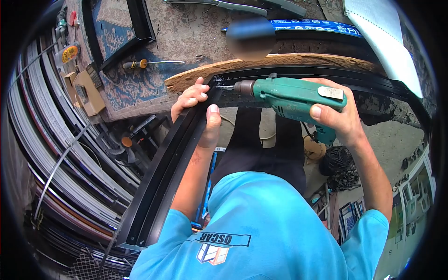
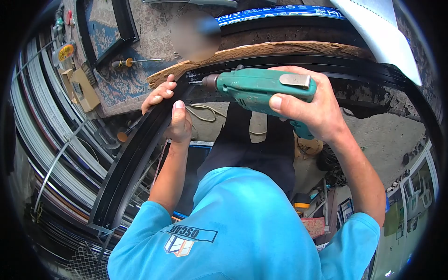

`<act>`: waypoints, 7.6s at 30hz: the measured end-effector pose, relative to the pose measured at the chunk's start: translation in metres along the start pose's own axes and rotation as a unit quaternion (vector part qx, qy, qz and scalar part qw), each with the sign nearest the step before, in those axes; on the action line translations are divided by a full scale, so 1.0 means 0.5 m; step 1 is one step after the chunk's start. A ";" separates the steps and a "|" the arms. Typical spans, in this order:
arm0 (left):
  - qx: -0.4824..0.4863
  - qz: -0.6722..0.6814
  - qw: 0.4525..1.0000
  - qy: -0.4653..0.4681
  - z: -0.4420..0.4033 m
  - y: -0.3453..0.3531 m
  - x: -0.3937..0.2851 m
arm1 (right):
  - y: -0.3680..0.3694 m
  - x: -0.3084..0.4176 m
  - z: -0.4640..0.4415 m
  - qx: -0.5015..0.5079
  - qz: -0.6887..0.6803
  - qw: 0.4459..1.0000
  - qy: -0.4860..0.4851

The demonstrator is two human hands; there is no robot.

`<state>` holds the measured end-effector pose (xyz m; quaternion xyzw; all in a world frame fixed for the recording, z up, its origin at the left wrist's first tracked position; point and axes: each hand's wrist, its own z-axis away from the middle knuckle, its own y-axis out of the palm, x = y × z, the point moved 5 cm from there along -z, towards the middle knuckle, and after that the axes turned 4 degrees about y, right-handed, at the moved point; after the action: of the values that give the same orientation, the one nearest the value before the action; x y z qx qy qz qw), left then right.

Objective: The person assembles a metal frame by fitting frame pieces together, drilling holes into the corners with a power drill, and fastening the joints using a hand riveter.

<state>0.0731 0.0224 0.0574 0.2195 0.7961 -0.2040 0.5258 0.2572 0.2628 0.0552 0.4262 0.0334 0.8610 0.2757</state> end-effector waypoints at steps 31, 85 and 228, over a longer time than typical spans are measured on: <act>-0.025 0.025 0.999 -0.009 0.003 0.007 0.004 | 0.029 0.051 0.014 0.030 0.204 0.957 -0.202; 0.010 -0.028 1.000 -0.007 0.003 -0.002 0.003 | -0.452 -0.051 0.618 -0.667 0.173 0.725 -0.006; 0.022 -0.010 0.997 -0.080 -0.037 -0.002 -0.010 | 0.084 0.023 -0.016 0.093 0.084 0.974 0.189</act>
<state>0.0605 0.0313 0.0686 0.2061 0.7492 -0.2440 0.5803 0.2270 0.2347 0.0707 0.2804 0.1286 0.9393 0.1504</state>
